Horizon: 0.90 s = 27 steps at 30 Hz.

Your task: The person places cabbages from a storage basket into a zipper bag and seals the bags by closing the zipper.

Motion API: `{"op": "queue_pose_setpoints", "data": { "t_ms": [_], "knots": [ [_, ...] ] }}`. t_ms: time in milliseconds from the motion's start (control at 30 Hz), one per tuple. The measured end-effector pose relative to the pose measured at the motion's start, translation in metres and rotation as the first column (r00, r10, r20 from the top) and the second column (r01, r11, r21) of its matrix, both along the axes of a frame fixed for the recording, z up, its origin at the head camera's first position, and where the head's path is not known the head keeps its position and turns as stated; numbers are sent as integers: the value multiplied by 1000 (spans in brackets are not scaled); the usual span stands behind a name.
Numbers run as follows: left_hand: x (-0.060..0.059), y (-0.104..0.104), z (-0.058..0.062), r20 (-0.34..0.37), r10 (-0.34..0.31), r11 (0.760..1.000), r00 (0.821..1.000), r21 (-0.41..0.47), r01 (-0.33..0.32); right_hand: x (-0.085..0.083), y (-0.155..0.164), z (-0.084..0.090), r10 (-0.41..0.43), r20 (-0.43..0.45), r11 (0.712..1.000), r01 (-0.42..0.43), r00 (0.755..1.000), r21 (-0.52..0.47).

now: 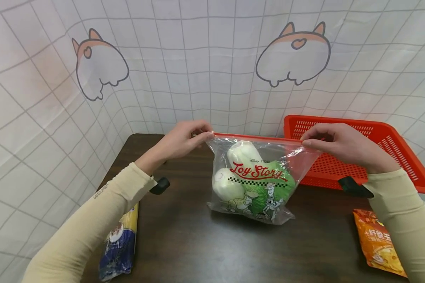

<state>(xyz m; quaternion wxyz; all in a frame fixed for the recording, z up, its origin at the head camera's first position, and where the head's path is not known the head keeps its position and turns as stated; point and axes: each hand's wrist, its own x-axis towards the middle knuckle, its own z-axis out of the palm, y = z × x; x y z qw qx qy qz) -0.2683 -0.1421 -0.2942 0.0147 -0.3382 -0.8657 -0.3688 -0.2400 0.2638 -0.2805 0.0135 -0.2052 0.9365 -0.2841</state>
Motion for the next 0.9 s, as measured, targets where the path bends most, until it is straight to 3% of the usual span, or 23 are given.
{"op": "queue_pose_setpoints", "data": {
  "t_ms": [67, 300, 433, 533, 633, 767, 833, 900],
  "knots": [
    [1, -3, -1, 19, 36, 999, 999, 32, -36, -1, 3, -1, -6, 8, 1000, 6, 1000, 2],
    [6, -3, -7, -92, 138, 971, 986, 210, -117, -5, 3, -1, 48, -63, 997, -51, 997, -52],
    [5, -7, -6, -74, 145, 979, 987, 154, -132, -11, 1, -4, 103, -82, 995, -103, 991, 2],
    [7, -13, -1, -29, 102, 991, 994, 96, -98, -9, 4, 1, 181, -87, 983, -178, 980, 41],
    [11, -22, 9, 49, -10, 997, 999, 81, 6, -6, 10, 9, 290, -111, 957, -288, 950, 37],
    [18, -33, 22, 202, -159, 982, 966, 136, 133, -3, 15, 17, 444, -107, 892, -450, 889, -34],
    [16, -35, 24, 266, -175, 977, 948, 163, 134, -4, 14, 18, 453, -80, 887, -457, 888, -57],
    [10, -36, 21, 286, -150, 982, 946, 158, 108, -8, 10, 16, 414, -41, 908, -416, 909, -48]
  ]
}}
